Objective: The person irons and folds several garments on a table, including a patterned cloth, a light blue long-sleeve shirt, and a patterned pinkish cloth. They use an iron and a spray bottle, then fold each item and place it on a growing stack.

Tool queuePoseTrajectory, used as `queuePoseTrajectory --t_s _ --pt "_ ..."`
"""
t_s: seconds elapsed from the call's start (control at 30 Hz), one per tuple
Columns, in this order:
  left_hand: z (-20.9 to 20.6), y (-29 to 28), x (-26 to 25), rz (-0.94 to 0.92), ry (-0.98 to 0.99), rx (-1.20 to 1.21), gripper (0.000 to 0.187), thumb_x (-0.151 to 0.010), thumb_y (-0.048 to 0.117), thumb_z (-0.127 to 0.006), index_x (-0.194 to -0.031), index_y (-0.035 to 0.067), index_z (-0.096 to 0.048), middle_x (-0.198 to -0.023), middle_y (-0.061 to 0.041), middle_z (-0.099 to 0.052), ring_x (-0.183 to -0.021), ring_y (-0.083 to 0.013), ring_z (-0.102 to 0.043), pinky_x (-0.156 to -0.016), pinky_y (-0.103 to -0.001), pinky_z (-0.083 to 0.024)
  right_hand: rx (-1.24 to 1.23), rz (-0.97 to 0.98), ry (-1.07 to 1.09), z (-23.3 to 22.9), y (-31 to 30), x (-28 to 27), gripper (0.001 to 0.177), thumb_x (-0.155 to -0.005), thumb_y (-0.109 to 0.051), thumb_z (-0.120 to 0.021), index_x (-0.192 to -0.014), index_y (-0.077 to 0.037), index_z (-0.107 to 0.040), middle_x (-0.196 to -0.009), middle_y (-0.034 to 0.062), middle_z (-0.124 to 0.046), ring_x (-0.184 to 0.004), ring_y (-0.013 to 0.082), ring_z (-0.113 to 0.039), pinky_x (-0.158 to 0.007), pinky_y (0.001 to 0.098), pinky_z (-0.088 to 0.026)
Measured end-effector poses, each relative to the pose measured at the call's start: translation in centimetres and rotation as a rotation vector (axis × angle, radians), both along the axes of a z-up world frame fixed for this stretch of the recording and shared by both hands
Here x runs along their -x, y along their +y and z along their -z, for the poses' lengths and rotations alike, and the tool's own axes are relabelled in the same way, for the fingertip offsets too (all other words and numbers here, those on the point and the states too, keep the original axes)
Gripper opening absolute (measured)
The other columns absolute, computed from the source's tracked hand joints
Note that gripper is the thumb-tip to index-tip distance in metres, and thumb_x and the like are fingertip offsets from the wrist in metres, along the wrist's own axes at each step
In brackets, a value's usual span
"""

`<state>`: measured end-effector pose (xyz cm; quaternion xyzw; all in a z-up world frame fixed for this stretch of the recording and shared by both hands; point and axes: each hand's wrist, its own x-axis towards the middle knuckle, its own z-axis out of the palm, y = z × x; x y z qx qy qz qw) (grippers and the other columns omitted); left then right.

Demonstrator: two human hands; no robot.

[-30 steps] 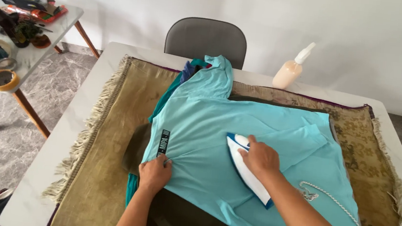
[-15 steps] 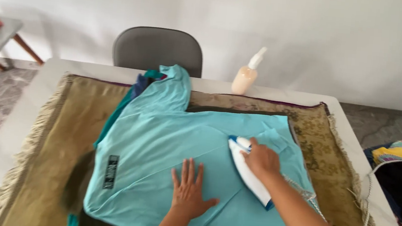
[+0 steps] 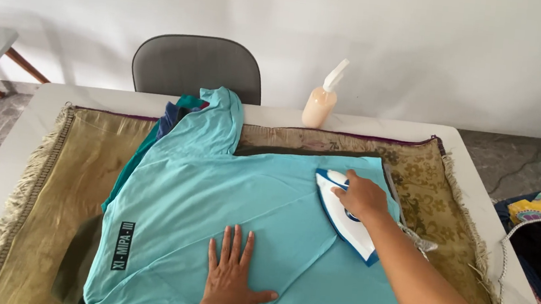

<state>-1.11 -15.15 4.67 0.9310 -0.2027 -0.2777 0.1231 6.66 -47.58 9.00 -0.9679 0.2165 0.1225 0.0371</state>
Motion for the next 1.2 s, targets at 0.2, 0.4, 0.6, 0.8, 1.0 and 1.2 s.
queuePoseTrajectory --t_s 0.2,0.4,0.6,0.8,1.0,1.2 --pt "1.2 5.0 -0.5 -0.134 -0.089 -0.102 0.135 -0.069 0.088 -0.067 -0.162 0.017 0.001 -0.171 -0.015 0.009 -0.157 -0.0322 0.017 -0.118 -0.068 0.013 -0.211 -0.258 -0.015 1.1 7.9 5.6 0.049 -0.089 -0.049 -0.068 -0.128 -0.02 -0.061 -0.096 0.0108 -0.075 -0.089 0.034 -0.072 -0.078 0.0494 -0.055" --pt "0.8 5.7 -1.0 -0.163 -0.059 -0.148 0.138 -0.067 0.09 -0.067 -0.163 0.018 0.002 -0.171 -0.016 0.012 -0.156 -0.0353 0.02 -0.118 -0.066 0.015 -0.137 -0.299 -0.12 1.0 9.3 6.4 0.051 -0.089 -0.048 -0.068 -0.128 -0.017 -0.059 -0.096 0.0141 -0.073 -0.087 0.0366 -0.071 -0.075 0.0499 -0.055" --pt "0.7 5.7 -1.1 -0.17 -0.033 -0.154 0.137 -0.067 0.091 -0.065 -0.163 0.019 0.002 -0.171 -0.015 0.013 -0.157 -0.0342 0.021 -0.119 -0.065 0.015 0.024 0.063 -0.066 0.1 -0.4 1.5 0.06 -0.091 -0.053 -0.066 -0.138 -0.017 -0.056 -0.103 0.0131 -0.076 -0.096 0.0347 -0.072 -0.08 0.0482 -0.056" --pt "1.1 5.8 -0.9 -0.165 -0.017 -0.148 0.139 -0.066 0.091 -0.065 -0.164 0.02 0.002 -0.171 -0.016 0.013 -0.157 -0.0349 0.02 -0.118 -0.065 0.015 0.003 0.034 -0.057 1.4 -1.5 2.7 0.067 -0.086 -0.056 -0.069 -0.142 -0.022 -0.054 -0.117 0.0124 -0.073 -0.108 0.0354 -0.069 -0.088 0.0482 -0.055" --pt "1.3 6.0 -0.8 -0.162 -0.068 -0.097 0.138 -0.067 0.091 -0.065 -0.163 0.017 0.002 -0.171 -0.017 0.013 -0.157 -0.0353 0.018 -0.118 -0.065 0.014 -0.077 -0.083 -0.135 1.2 1.1 3.1 0.069 -0.085 -0.055 -0.071 -0.14 -0.017 -0.053 -0.114 0.0151 -0.072 -0.103 0.0366 -0.069 -0.086 0.0495 -0.054" --pt "1.7 7.1 -0.8 -0.112 -0.036 -0.055 0.13 -0.073 0.081 -0.069 -0.163 0.016 -0.002 -0.171 -0.016 0.009 -0.158 -0.0339 0.015 -0.121 -0.062 0.011 -0.077 -0.227 -0.031 2.2 7.6 6.4 0.062 -0.088 -0.054 -0.067 -0.14 -0.023 -0.056 -0.107 0.0107 -0.075 -0.098 0.0335 -0.072 -0.084 0.0467 -0.056"
